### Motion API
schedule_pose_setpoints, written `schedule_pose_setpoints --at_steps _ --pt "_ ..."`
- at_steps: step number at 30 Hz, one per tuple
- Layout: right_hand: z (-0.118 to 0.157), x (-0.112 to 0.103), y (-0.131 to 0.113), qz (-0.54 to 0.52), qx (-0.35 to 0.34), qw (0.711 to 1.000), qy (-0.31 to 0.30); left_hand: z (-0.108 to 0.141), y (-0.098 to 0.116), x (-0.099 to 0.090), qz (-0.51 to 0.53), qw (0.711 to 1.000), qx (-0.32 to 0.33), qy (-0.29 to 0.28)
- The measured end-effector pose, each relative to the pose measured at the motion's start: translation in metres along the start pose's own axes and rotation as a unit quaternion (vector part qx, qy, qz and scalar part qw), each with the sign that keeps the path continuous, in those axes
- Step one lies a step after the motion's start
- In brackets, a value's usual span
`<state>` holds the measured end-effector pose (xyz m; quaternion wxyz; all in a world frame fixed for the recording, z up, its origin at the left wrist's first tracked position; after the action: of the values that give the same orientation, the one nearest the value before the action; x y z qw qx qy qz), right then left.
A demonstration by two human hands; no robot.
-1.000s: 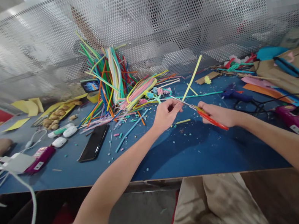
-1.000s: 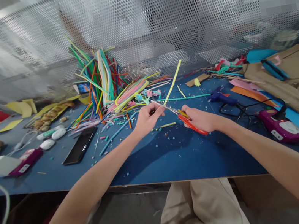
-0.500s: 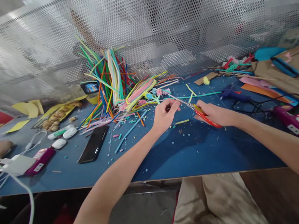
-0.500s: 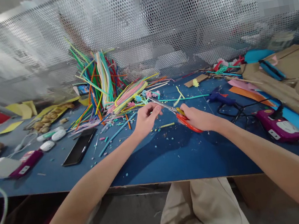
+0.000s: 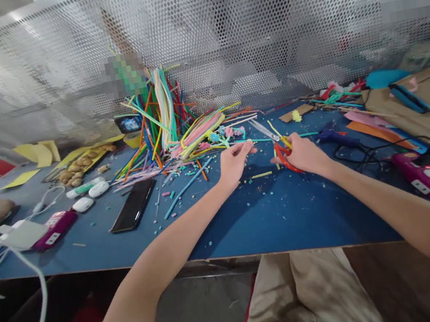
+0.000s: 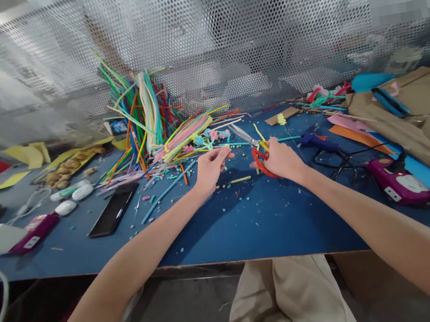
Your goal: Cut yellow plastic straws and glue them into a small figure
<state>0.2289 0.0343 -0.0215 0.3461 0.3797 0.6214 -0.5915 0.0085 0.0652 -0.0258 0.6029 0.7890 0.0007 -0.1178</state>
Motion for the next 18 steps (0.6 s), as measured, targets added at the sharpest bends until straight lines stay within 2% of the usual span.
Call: schedule_pose_setpoints --at_steps 3,5,11,18 --pt "0.003 0.004 -0.012 0.037 -0.007 0.999 -0.033 -0.002 -0.004 -0.001 0.017 0.999 -0.027 0.016" --pt "0.005 0.004 -0.015 0.047 -0.016 0.998 -0.042 -0.003 -0.004 -0.003 0.012 1.000 -0.021 0.012" --pt "0.005 -0.004 -0.004 0.058 -0.021 0.996 -0.057 -0.002 0.001 -0.004 -0.033 0.999 0.020 -0.022" --pt "0.003 -0.009 0.005 0.031 -0.012 0.999 -0.031 0.002 0.006 -0.002 -0.084 0.995 0.031 -0.052"
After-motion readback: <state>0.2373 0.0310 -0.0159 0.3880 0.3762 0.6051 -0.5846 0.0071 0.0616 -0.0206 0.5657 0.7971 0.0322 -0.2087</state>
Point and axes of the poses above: each hand's wrist, its own z-axis away from the middle knuckle, its own x-axis out of the palm, y = z × x, the point moved 2 cm from there along -z, towards the middle knuckle, and after that the axes turned 2 degrees about -y, right-handed, at the moved point
